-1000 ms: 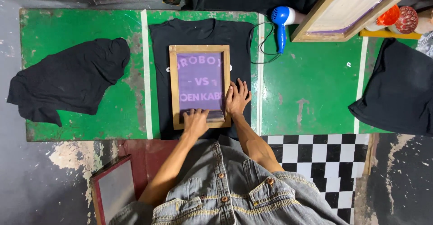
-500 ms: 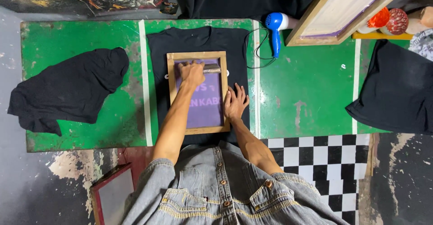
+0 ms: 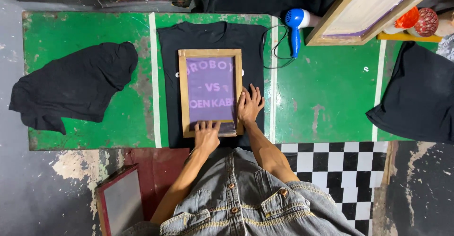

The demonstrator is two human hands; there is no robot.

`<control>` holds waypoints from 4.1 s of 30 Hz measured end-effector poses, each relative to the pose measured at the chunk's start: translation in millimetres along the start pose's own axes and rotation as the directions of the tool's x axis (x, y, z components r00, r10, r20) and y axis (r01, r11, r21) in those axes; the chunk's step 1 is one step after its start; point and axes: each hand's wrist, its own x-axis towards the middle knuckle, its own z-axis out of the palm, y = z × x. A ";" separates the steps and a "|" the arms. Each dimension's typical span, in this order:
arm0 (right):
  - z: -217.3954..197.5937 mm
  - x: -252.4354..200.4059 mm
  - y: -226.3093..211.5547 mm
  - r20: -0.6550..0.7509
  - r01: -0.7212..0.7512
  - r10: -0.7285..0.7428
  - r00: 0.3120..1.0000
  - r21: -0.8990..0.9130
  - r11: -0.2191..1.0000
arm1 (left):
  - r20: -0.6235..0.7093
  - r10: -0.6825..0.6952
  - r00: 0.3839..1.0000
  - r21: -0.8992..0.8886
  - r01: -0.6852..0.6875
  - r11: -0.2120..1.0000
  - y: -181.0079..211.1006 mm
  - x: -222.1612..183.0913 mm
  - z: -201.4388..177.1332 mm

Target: Drying a printed t-shirt with a hair dryer and then applying ink using a screen printing frame and squeegee

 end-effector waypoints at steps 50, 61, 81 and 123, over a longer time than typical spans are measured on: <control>-7.0 -1.8 -11.2 -0.110 0.030 -0.022 0.994 0.072 0.997 | -0.021 -0.070 0.997 0.089 0.071 0.993 -75.1 255.1 -24.2; -8.6 -1.9 -9.0 -0.041 0.000 0.003 0.999 0.070 0.998 | -0.303 0.044 0.952 0.109 -0.012 0.994 -9.1 22.3 -9.6; -6.6 -0.3 -12.2 -0.083 0.027 -0.030 0.996 -0.034 0.999 | -0.030 -0.005 1.000 0.094 0.008 0.995 -80.5 204.2 -53.8; -92.3 -83.2 13.7 0.748 0.287 -0.037 0.663 -0.208 0.935 | 0.188 0.149 0.971 -0.197 -0.112 0.974 -110.8 -7.6 63.3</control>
